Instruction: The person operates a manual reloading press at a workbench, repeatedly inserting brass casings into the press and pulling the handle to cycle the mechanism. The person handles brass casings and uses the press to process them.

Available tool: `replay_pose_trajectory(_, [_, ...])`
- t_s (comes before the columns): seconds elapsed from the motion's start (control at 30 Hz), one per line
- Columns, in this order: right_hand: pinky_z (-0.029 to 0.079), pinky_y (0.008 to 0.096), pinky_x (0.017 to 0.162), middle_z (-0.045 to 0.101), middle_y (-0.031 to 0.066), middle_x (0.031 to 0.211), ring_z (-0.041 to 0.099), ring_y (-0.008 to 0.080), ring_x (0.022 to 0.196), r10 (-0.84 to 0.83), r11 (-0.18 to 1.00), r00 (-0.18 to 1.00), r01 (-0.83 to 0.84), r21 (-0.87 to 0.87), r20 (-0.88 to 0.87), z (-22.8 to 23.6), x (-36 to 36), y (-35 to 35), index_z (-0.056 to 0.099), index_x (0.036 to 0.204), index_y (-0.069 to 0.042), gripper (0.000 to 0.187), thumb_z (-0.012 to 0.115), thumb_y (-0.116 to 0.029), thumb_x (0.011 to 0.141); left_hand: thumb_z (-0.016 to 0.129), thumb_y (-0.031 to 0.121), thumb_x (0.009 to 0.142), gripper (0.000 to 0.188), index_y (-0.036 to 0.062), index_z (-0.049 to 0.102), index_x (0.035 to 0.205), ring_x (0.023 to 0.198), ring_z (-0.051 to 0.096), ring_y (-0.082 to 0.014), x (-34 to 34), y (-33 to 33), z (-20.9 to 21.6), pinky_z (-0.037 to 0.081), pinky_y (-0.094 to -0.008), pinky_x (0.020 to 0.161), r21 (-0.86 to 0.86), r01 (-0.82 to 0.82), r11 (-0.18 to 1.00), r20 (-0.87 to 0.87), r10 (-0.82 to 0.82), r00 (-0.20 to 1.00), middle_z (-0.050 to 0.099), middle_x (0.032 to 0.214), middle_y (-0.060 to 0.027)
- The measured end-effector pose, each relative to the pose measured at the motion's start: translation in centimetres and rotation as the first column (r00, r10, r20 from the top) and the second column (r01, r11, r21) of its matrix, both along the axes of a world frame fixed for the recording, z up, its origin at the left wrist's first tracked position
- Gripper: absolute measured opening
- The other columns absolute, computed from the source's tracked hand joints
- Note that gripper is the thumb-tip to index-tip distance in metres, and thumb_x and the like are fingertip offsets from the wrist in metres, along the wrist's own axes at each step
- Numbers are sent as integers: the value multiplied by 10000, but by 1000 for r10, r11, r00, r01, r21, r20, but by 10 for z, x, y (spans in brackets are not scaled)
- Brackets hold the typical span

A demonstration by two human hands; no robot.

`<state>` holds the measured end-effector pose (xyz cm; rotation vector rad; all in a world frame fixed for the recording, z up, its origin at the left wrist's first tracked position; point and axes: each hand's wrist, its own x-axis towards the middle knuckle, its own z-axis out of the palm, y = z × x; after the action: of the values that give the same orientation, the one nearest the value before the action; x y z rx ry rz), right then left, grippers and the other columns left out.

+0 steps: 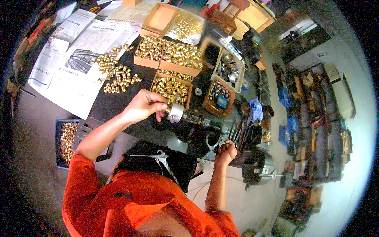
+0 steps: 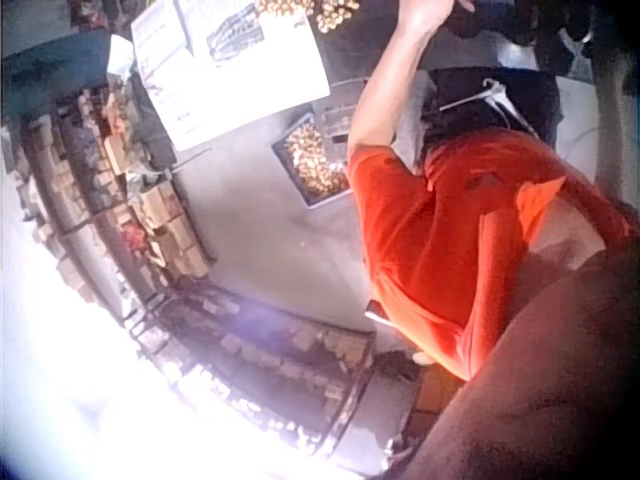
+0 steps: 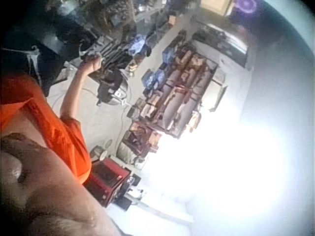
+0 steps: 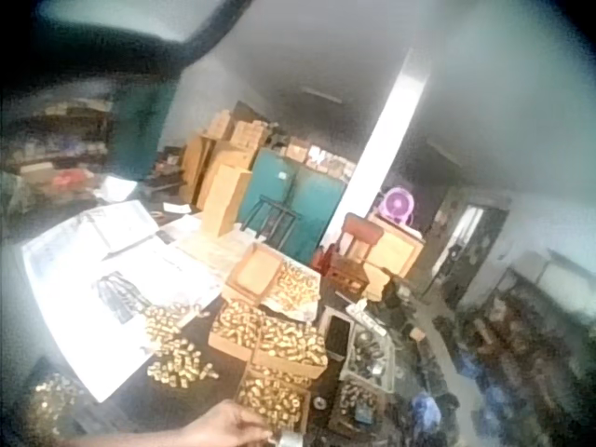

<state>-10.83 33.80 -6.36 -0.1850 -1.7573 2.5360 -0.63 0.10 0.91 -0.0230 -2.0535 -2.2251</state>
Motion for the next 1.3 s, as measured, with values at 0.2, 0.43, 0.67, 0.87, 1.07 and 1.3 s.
replay_pose_trajectory(0.2, [204, 210, 351, 302, -39, 501, 251, 55, 403, 14, 1000, 993, -13, 14, -117, 34, 10, 1, 487, 746, -13, 222, 441, -208, 841, 597, -15, 754, 118, -16, 607, 871, 689, 587, -101, 4, 0, 0, 484, -246, 641, -85, -12, 996, -125, 1, 992, 625, 787, -79])
replay_pose_trajectory(0.43, [170, 197, 352, 243, -45, 513, 233, 50, 415, 160, 970, 973, -186, -155, -169, 76, -51, -17, 482, 733, -52, 144, 404, -139, 818, 609, -47, 743, 136, -46, 580, 876, 729, 596, -117, 7, 4, -4, 488, -249, 678, -38, -50, 998, -100, 46, 994, 613, 772, -71])
replay_pose_trajectory(0.67, [332, 231, 413, 469, 19, 532, 426, 118, 452, 117, 991, 969, -100, 91, -218, -7, -122, -26, 600, 753, 4, 226, 512, -202, 786, 608, -15, 747, 157, -12, 606, 904, 726, 582, -102, 6, 5, -1, 474, -249, 674, -16, -12, 1000, -124, 10, 992, 626, 790, -64])
replay_pose_trajectory(0.87, [420, 277, 567, 570, 19, 774, 528, 158, 619, -6, 998, 997, 11, -61, 76, -36, -50, -22, 580, 852, -16, 207, 488, -186, 777, 617, -31, 732, 154, -21, 597, 885, 706, 581, -107, 5, 1, -9, 478, -243, 663, 29, -3, 1000, -117, 7, 993, 614, 773, -57])
replay_pose_trajectory(1.07, [451, 326, 578, 525, 26, 697, 519, 190, 621, 31, 994, 983, -11, -110, 182, -41, -45, 0, 536, 745, -45, 143, 475, -171, 773, 603, -31, 754, 111, -51, 581, 861, 629, 588, -128, 4, 4, -5, 484, -246, 590, 31, 0, 1000, -59, 2, 998, 596, 714, -75])
replay_pose_trajectory(1.3, [443, 278, 526, 586, 43, 686, 547, 167, 601, 235, 810, 871, 70, 582, -432, -66, -142, 10, 630, 788, -37, 158, 519, -149, 791, 587, 69, 801, 127, -44, 592, 858, 564, 579, -123, 2, 6, -4, 464, -236, 544, 28, -47, 998, -27, 48, 998, 603, 699, -77])
